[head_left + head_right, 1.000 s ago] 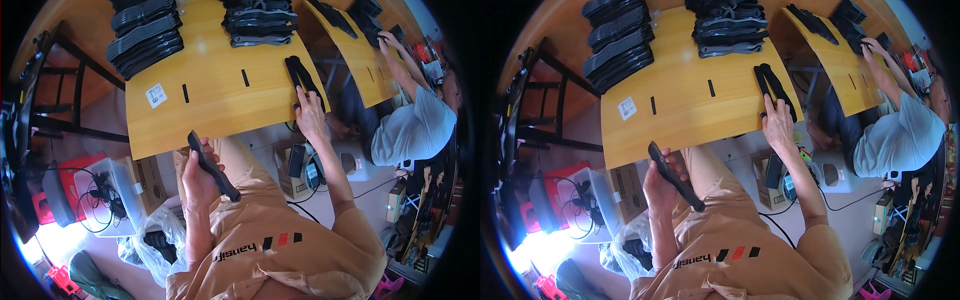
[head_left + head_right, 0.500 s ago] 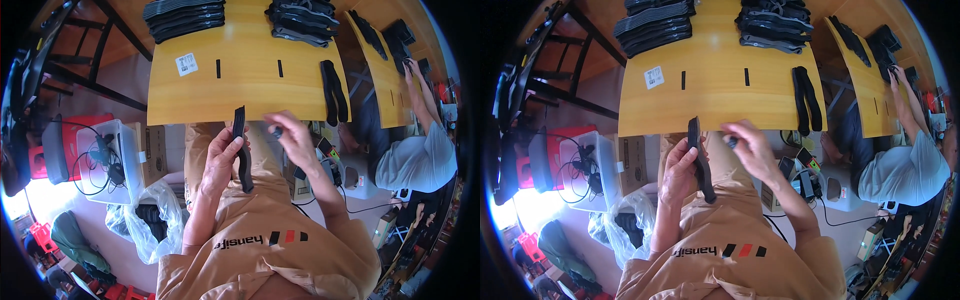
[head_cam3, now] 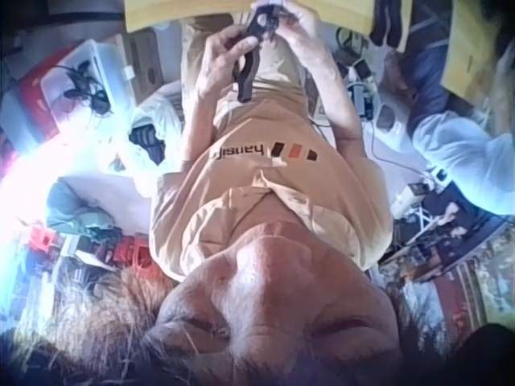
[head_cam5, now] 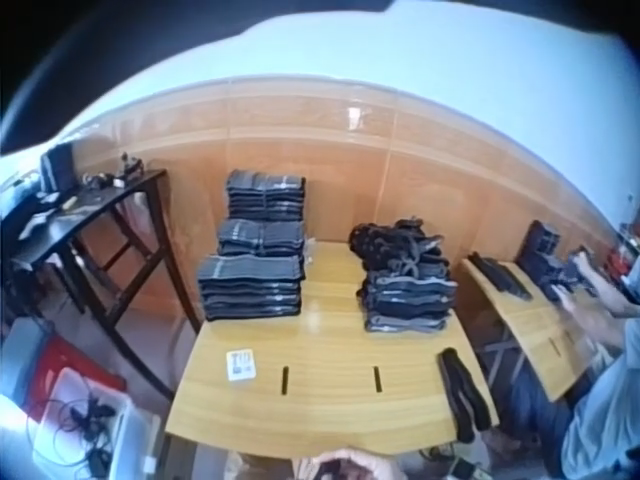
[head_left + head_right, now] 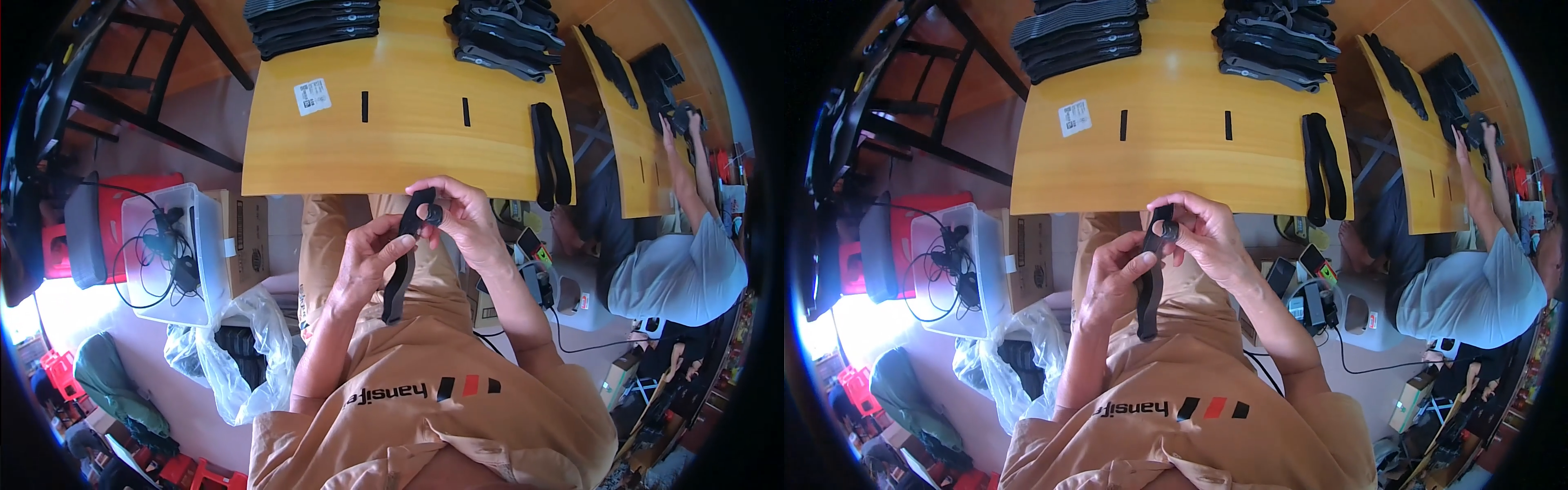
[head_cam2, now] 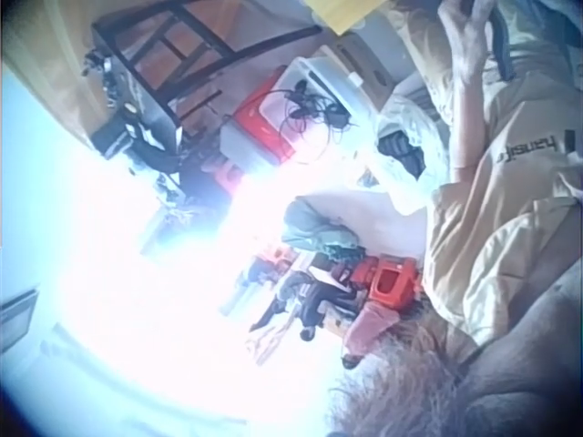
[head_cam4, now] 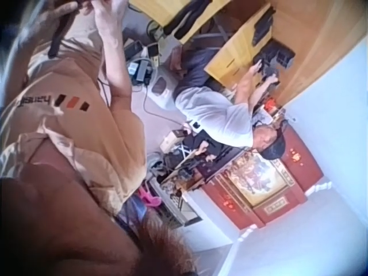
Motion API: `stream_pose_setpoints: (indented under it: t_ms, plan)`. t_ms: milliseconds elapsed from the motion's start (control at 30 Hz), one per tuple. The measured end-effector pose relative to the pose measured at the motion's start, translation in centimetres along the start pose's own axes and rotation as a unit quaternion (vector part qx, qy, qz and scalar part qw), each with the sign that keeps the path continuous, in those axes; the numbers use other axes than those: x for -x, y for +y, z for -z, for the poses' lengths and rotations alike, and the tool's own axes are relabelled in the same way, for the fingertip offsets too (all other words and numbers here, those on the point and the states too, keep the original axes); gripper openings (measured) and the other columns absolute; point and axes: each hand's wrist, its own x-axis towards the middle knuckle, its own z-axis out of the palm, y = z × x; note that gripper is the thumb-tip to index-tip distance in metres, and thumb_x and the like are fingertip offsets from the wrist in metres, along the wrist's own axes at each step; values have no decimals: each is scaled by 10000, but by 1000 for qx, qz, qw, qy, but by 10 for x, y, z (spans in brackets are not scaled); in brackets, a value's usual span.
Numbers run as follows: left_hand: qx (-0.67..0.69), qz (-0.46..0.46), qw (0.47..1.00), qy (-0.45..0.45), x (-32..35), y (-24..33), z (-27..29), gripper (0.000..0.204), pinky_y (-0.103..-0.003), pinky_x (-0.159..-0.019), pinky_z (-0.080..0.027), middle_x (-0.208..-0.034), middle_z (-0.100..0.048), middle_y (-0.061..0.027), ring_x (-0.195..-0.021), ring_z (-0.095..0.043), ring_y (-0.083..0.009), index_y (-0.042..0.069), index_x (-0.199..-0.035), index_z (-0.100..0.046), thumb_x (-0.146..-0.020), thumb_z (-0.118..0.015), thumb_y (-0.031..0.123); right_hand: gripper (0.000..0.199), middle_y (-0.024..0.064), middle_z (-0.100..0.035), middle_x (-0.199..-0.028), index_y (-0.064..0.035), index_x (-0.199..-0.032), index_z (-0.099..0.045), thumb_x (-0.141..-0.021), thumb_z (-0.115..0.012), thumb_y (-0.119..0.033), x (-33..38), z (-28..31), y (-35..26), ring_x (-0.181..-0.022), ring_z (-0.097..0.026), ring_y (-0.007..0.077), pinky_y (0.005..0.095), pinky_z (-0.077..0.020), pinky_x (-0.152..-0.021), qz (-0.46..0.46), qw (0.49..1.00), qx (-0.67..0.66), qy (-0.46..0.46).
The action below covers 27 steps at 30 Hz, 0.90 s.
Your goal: The person is seen attaching plastic components to black textile straps and organizing them on a table.
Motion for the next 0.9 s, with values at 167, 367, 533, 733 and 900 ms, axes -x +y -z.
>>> stream_pose_setpoints:
  t_ms: [167, 367, 533, 733, 900]
  plan:
    - [48, -5, 999, 6, -2, -3, -1, 260, -242, -787, -426, -865, -622, -28, -832, -551, -93, -21, -1038, -587, -825, -634, 120, 275, 39, -552, -848, 19, -1054, -578, -821, -643, -111, 0, 0, 2, -650, -559, 70, 183, -466, -516, 50, 998, 36, -6]
    - [-149, -46, 983, 92, 25, 18, 25, 313, -252, -681, -443, -820, -605, -55, -723, -560, -113, -17, -1057, -547, -898, -533, 252, 344, 65, -550, -889, -7, -1050, -603, -736, -572, 128, 18, -6, -27, -788, -572, 130, 243, -490, -637, 184, 951, 248, -29]
    - [268, 125, 955, -30, 36, 2, 12, 351, -229, -544, -462, -823, -606, -63, -676, -593, -136, 10, -929, -544, -917, -483, 356, 332, 97, -623, -951, -23, -976, -659, -649, -679, 28, 29, -21, -18, -808, -593, 241, 312, -475, -710, 321, 856, 386, -127]
    - [364, 147, 919, -19, 40, -3, 1, 276, -263, -652, -550, -851, -619, -70, -736, -631, -146, -9, -1075, -511, -912, -508, 213, 353, 89, -627, -990, -16, -940, -669, -593, -683, 47, 39, -12, -13, -843, -598, 235, 307, -469, -745, 283, 866, 373, -173]
    - [358, 162, 919, -16, 53, -5, 6, 270, -291, -687, -567, -876, -629, -111, -766, -654, -176, -20, -1098, -493, -911, -497, 174, 240, 122, -648, -881, 1, -893, -669, -680, -729, -94, 45, -2, -14, -824, -625, 223, 313, -498, -725, 188, 935, 272, -127]
